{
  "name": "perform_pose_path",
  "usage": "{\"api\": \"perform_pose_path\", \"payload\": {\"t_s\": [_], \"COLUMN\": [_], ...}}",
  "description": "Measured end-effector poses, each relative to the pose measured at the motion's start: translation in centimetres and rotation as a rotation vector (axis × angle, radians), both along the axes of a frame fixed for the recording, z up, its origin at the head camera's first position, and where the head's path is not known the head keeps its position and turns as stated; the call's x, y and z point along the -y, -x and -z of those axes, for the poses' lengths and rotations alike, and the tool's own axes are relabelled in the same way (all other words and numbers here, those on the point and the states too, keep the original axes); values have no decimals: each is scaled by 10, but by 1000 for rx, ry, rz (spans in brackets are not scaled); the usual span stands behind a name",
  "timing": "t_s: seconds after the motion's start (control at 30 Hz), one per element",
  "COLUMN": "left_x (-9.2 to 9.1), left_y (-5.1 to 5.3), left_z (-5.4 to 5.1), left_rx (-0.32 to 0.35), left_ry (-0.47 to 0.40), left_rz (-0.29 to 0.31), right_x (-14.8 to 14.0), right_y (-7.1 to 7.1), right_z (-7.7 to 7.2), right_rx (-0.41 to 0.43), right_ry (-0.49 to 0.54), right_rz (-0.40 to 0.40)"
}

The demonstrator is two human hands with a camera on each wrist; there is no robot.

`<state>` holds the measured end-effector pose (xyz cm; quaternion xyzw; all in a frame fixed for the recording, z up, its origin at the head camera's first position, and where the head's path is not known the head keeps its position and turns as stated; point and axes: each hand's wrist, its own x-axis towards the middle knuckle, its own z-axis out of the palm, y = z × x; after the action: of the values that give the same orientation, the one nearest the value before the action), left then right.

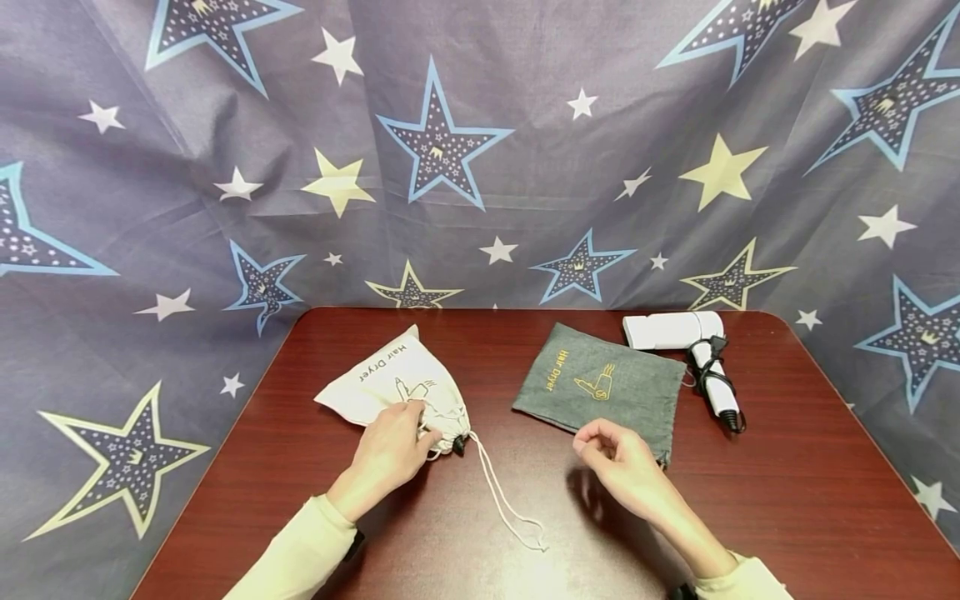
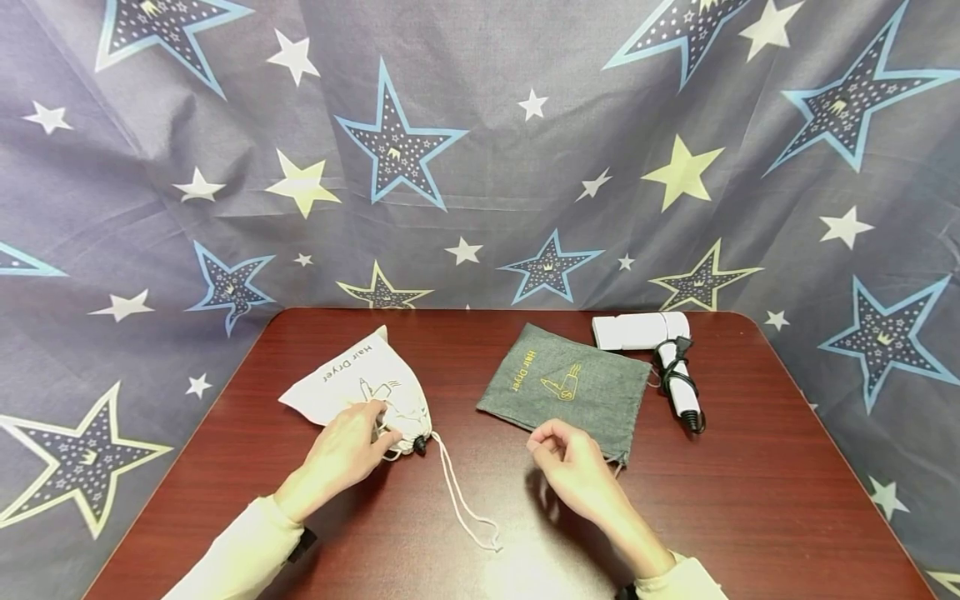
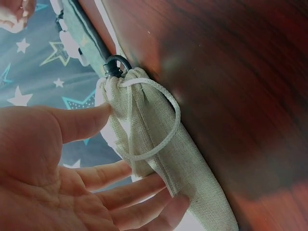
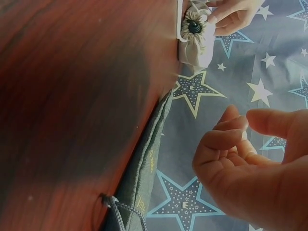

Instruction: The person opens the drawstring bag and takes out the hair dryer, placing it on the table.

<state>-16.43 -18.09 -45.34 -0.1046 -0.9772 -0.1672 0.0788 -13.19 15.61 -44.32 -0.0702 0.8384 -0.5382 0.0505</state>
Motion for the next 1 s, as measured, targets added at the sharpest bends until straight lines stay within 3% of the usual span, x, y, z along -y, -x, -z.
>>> {"api": "perform_pose_path", "payload": {"t_s": [0.27, 0.73, 1.0], "left_x": [-5, -4, 2], "left_y": [0, 0, 7], "left_z": [-1, 1, 4], "left_rx": [22, -18, -64], "left_ry": [-7, 58, -53], "left_rz": [10, 5, -38], "right_x": [1, 6, 12], "right_y": [0, 1, 7], "right_z": [0, -1, -3], "right_rx": [-5, -7, -17], "right_ry": [3, -22, -40], "right_rz": [-4, -7, -40]}}
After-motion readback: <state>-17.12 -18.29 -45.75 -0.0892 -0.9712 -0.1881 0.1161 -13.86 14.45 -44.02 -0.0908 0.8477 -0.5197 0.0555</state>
